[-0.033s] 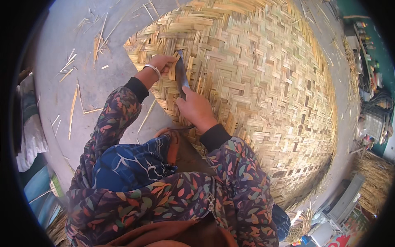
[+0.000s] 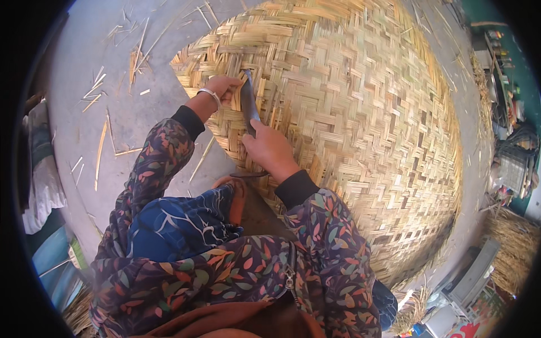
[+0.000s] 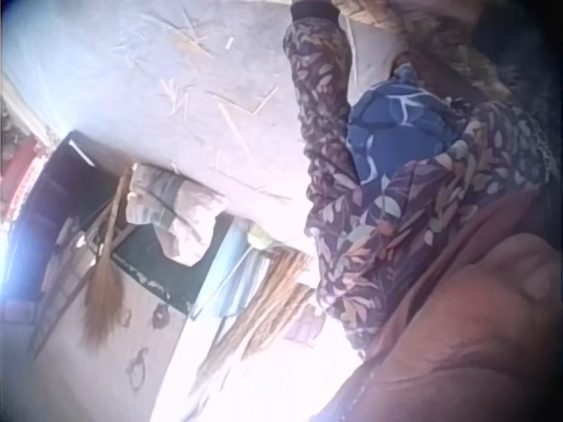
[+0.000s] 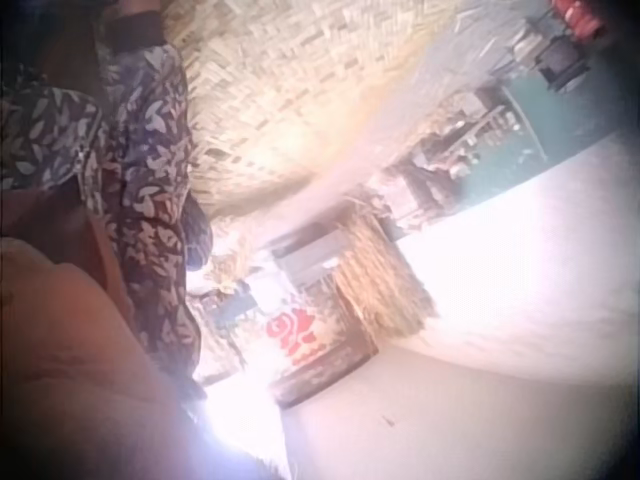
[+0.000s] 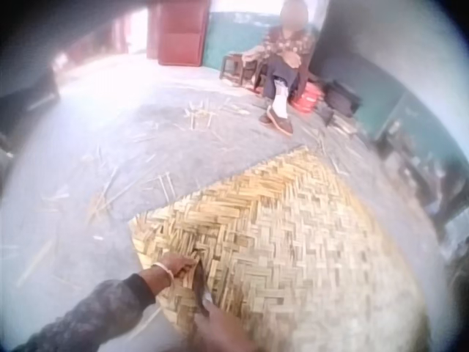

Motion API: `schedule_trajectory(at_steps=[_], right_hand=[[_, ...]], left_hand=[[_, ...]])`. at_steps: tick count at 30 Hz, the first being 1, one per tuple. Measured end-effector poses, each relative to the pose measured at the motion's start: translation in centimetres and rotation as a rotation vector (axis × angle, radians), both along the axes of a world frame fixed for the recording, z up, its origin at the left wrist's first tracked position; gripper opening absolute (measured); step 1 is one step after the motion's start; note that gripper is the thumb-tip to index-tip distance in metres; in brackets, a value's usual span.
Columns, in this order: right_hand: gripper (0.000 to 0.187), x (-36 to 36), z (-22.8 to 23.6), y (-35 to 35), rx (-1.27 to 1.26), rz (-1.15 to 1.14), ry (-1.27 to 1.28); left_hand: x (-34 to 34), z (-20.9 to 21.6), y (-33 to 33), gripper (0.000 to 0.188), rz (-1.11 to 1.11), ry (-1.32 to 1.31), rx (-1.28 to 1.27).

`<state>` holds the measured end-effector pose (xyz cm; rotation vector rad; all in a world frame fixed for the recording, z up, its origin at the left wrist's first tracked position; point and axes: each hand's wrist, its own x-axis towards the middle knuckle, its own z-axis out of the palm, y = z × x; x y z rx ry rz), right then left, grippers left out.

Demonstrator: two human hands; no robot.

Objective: The person uses a curved knife to trim and adjust the edges of a large woven mat. They repeatedly tap and press the mat's edge to secure the weave while seated on the floor.

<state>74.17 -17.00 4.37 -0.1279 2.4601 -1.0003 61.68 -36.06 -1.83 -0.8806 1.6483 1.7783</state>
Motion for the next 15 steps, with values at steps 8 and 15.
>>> schedule_trajectory(at_steps=[8, 15], right_hand=[[0.047, -1.1, 1.5, -1.4, 0.141, 0.045, -0.057], [0.05, -0.2, 0.4, -2.3, 0.311, 0.07, -0.054]], left_hand=[[-0.7, -0.8, 0.4, 0.021, 0.029, -0.082, -0.008], [-1.5, -4.0, 0.7, 0.035, -0.279, 0.184, -0.512]])
